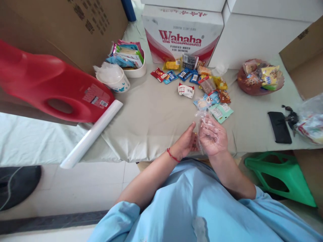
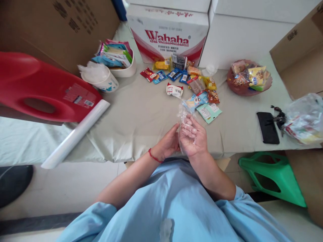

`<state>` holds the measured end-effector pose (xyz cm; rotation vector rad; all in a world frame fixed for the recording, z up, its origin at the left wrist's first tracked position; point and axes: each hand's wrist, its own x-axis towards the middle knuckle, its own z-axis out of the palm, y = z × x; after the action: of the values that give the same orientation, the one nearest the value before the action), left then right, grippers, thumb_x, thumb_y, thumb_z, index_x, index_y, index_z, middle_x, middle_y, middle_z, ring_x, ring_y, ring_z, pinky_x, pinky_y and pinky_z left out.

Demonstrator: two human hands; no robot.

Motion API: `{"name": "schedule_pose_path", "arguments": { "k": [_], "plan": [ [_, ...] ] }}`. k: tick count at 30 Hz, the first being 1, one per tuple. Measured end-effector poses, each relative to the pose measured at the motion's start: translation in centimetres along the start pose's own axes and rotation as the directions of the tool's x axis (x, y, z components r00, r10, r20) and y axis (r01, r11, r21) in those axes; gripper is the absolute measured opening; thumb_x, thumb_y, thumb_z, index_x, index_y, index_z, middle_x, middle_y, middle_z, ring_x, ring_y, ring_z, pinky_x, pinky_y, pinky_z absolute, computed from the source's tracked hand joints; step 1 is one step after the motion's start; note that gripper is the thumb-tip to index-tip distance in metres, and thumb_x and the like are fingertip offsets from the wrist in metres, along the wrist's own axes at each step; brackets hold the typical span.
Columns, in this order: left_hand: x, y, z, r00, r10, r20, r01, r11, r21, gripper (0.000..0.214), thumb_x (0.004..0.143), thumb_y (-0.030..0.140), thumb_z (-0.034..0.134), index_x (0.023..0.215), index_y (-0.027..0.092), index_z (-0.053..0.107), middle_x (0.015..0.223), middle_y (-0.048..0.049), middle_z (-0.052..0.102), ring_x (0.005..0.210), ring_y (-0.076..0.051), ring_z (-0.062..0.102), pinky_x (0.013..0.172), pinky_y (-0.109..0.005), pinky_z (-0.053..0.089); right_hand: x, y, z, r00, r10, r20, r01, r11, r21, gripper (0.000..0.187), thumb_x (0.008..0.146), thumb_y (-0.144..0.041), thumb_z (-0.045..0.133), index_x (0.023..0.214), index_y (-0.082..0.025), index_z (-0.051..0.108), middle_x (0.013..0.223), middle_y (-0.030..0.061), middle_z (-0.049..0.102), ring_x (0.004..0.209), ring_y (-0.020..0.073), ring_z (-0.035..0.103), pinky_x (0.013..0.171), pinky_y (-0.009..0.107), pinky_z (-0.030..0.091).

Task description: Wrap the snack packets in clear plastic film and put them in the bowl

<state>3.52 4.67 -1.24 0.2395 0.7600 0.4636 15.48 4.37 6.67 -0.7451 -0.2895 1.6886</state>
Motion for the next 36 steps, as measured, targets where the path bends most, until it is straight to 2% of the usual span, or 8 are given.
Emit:
{"name": "schedule_pose_path", "arguments": {
  "k": [4,7,13,18,20,24,31,36],
  "plan": [
    [0.9,0.2,1.2,0.954,0.289,-0.078,-0.299,0.940,-0.162,0.017,0.091,0.038,0.074,0.090,0.021,0.073,0.083,-0.0019,0.074,0.077,-0.016,0.067,0.074,-0.028,0.052,-0.6,0.2,0.0,0.999,0.051,0.003,-0.051,0.997,0.053,0.016,0.096,-0.013,0.063,0.084,-0.022,0.057,0.072,-0.0064,0.043,0.044,0.0049,0.023,0.033,0.009,0.029],
    [0.6,1.2,1.0,0.890,0.411,-0.196,-0.435,0.895,-0.101,0.014,0.082,0.023,0.080,0.082,0.020,0.067,0.081,0.0010,0.070,0.076,-0.013,0.064,0.071,-0.025,0.049,-0.9,0.2,-0.4,0.998,0.057,0.011,-0.058,0.997,0.054,0.013,0.096,-0.013,0.063,0.089,-0.022,0.059,0.073,-0.0068,0.042,0.044,0.0049,0.024,0.033,0.009,0.030],
    [-1.2,2.5,-0.4,0.758,0.521,-0.392,-0.583,0.811,-0.049,0.032,0.087,0.037,0.078,0.089,0.024,0.049,0.081,0.0054,0.063,0.075,-0.011,0.066,0.072,-0.026,0.053,-0.7,-0.3,-1.6,1.000,-0.005,-0.026,0.006,0.999,0.034,0.016,0.094,-0.016,0.069,0.089,-0.022,0.056,0.069,-0.0084,0.043,0.044,0.0020,0.028,0.037,0.006,0.030],
    [-3.2,3.3,-2.2,0.526,0.612,-0.591,-0.611,0.755,0.237,0.022,0.101,0.038,0.058,0.094,0.026,0.042,0.074,0.0081,0.056,0.053,-0.007,0.056,0.053,-0.020,0.044,0.0,-0.7,-3.3,0.974,-0.114,-0.195,0.071,0.974,-0.217,0.030,0.084,-0.030,0.084,0.090,-0.023,0.056,0.064,-0.0102,0.047,0.041,0.0024,0.033,0.035,0.011,0.029],
    [-4.3,3.8,-3.5,0.477,0.651,-0.590,-0.559,0.743,0.368,0.024,0.102,0.043,0.056,0.093,0.026,0.041,0.067,0.0095,0.052,0.045,-0.007,0.046,0.044,-0.020,0.034,0.4,-1.1,-4.0,0.952,-0.210,-0.224,0.116,0.921,-0.372,0.037,0.079,-0.040,0.088,0.089,-0.024,0.056,0.064,-0.0098,0.050,0.041,0.0039,0.038,0.034,0.013,0.027],
    [-6.9,5.5,-6.5,0.500,0.698,-0.513,-0.444,0.715,0.540,0.027,0.100,0.045,0.059,0.090,0.025,0.044,0.060,0.0091,0.050,0.040,-0.008,0.039,0.039,-0.021,0.024,2.2,-2.9,-5.7,0.941,-0.314,-0.129,0.148,0.720,-0.678,0.033,0.081,-0.048,0.084,0.090,-0.024,0.062,0.064,-0.0076,0.055,0.041,0.0069,0.043,0.035,0.018,0.028],
    [-8.4,8.4,-8.3,0.545,0.651,-0.529,-0.323,0.745,0.583,0.032,0.100,0.049,0.062,0.086,0.023,0.049,0.056,0.0055,0.054,0.038,-0.007,0.035,0.040,-0.023,0.019,8.8,-2.7,-6.8,0.980,-0.169,0.103,0.155,0.332,-0.930,0.012,0.088,-0.031,0.070,0.082,-0.021,0.068,0.057,-0.0051,0.058,0.045,0.0103,0.044,0.047,0.022,0.031],
    [-8.0,8.3,-8.0,0.667,0.608,-0.431,-0.334,0.761,0.556,0.048,0.074,0.055,0.088,0.090,0.020,0.059,0.069,-0.0019,0.071,0.041,-0.004,0.033,0.042,-0.022,0.021,12.2,-1.2,-6.6,0.971,-0.218,0.103,0.176,0.347,-0.921,0.009,0.089,-0.027,0.068,0.082,-0.021,0.066,0.057,-0.0050,0.059,0.047,0.0101,0.044,0.050,0.022,0.030]
  ]
}}
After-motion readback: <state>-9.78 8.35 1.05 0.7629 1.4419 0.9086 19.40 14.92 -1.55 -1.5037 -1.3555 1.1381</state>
